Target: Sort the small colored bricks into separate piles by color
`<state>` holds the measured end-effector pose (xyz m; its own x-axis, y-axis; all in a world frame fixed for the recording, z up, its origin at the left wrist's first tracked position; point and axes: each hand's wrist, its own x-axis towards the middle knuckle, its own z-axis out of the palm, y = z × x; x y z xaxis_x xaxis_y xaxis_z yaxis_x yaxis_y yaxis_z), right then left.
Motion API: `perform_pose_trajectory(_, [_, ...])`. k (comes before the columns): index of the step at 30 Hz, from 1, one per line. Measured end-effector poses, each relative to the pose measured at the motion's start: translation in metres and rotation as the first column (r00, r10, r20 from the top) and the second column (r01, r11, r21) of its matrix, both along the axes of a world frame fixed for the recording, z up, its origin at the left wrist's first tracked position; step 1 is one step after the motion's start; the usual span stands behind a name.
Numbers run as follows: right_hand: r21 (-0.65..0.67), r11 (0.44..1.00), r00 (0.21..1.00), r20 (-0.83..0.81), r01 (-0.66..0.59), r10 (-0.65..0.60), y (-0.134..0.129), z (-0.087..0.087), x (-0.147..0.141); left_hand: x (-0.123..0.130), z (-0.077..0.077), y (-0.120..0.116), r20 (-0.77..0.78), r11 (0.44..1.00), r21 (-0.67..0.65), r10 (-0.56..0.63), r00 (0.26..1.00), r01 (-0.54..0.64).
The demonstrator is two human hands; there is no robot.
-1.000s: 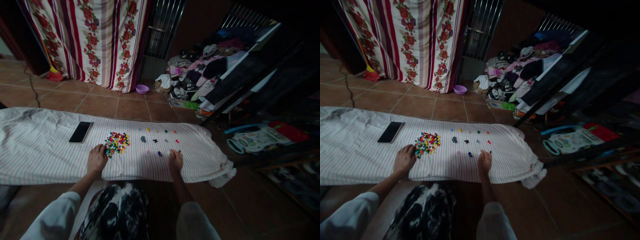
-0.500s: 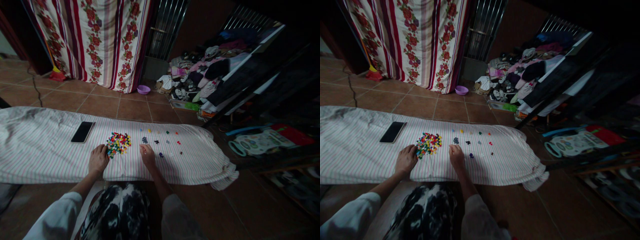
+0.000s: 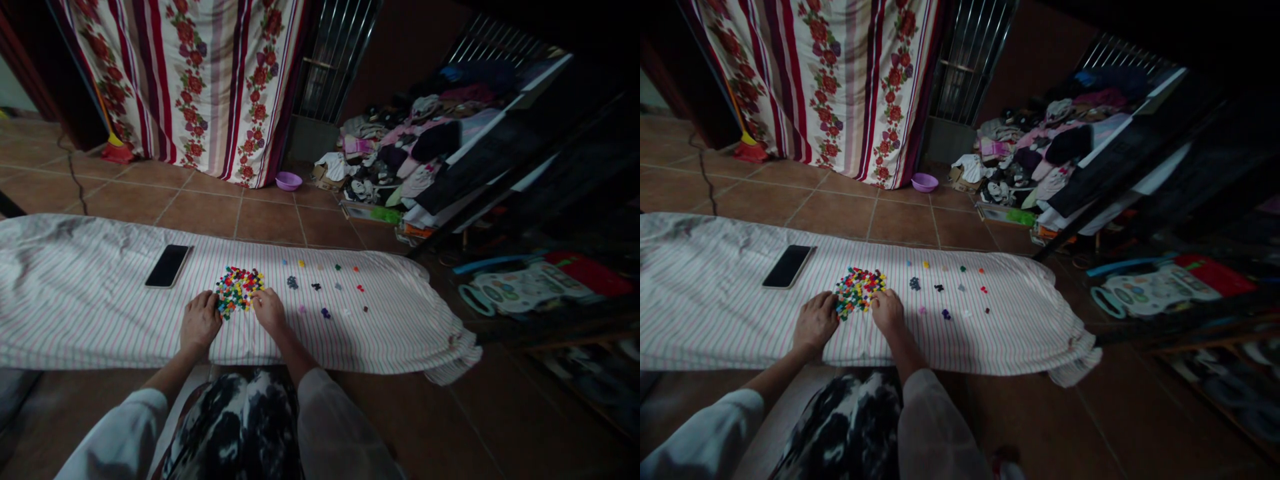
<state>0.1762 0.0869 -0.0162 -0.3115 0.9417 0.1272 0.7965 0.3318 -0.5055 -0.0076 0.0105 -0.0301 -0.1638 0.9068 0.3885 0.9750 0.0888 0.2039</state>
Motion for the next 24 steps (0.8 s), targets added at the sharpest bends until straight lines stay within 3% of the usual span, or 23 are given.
perform_pose_trajectory(10, [-0.056,0.997,0.988,0.152,0.046,-0.037,0.004,0.018,-0.013,0.002,0.003,0.0,0.032,1.0,0.003,0.006,0.999,-0.006])
perform_pose_trajectory(24, [-0.014,1.0,0.991,0.137,0.001,0.001,0.01,0.013,-0.017,0.002,0.005,-0.001,0.034,1.0,-0.004,0.006,0.999,-0.006])
